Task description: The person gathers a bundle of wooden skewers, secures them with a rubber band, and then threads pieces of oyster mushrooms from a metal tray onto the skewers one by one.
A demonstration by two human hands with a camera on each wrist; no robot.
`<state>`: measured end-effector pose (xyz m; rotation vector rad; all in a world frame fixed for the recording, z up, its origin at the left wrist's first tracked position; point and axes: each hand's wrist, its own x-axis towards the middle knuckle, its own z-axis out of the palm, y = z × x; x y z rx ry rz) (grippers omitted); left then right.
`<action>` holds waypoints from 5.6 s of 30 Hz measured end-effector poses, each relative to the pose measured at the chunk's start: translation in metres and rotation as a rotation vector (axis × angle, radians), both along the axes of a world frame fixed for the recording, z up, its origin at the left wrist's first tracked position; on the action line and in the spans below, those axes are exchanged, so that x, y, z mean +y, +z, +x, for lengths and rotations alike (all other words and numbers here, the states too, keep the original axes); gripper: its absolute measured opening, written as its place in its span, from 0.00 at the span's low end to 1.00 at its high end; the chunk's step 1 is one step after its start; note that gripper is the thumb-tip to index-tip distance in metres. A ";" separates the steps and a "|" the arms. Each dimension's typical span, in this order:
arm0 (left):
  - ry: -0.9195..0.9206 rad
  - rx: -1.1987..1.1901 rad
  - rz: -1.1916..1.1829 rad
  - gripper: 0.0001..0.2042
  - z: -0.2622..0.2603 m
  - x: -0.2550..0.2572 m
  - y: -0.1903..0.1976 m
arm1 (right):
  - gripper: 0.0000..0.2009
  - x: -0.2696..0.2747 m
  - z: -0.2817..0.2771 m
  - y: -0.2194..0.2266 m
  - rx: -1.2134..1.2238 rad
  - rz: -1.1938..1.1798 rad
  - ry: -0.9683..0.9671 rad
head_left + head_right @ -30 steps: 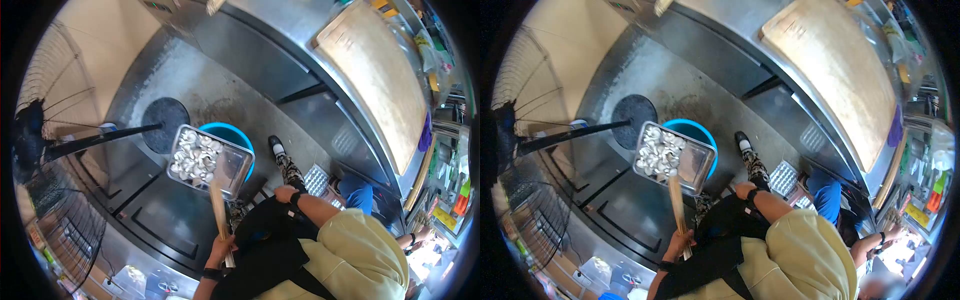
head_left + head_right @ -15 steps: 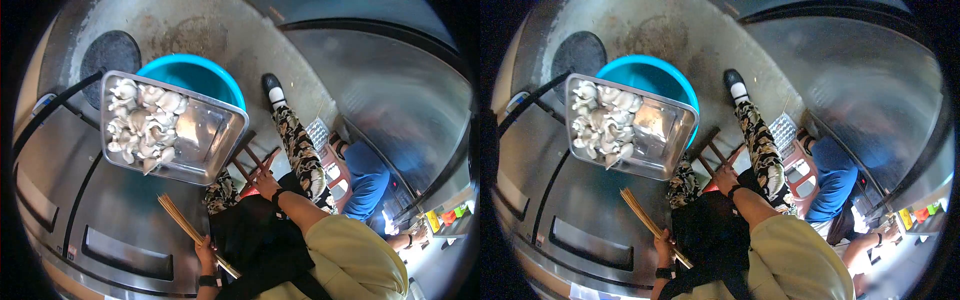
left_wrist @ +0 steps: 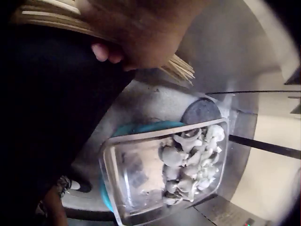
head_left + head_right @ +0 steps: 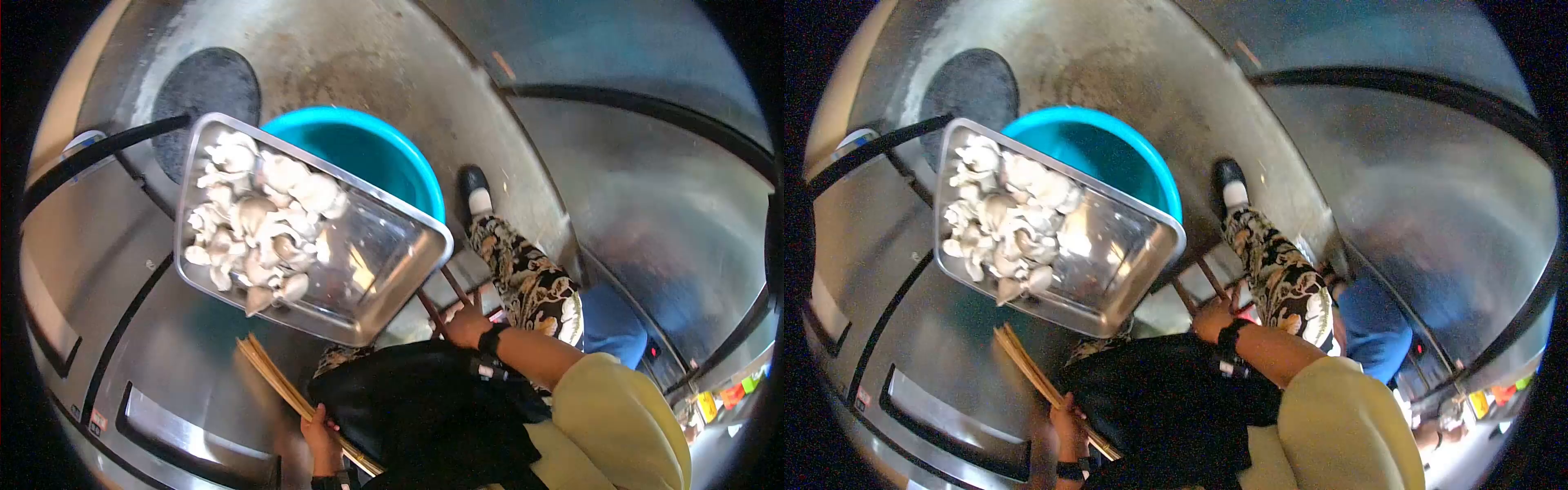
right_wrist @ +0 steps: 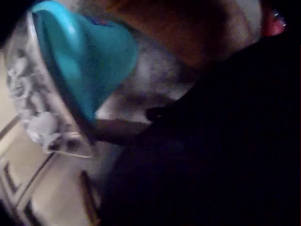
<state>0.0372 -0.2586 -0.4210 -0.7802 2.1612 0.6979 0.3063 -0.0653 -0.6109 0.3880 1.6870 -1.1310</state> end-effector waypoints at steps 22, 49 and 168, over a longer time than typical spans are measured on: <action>-0.047 0.752 0.618 0.07 0.090 -0.022 -0.050 | 0.05 0.064 -0.103 0.084 1.338 0.329 -0.114; 0.109 -0.196 1.728 0.09 -0.043 0.076 -0.039 | 0.08 0.083 -0.083 0.087 0.717 1.247 0.058; -0.176 0.054 1.642 0.16 0.102 0.091 0.010 | 0.13 -0.006 -0.080 0.206 0.890 -0.367 -1.218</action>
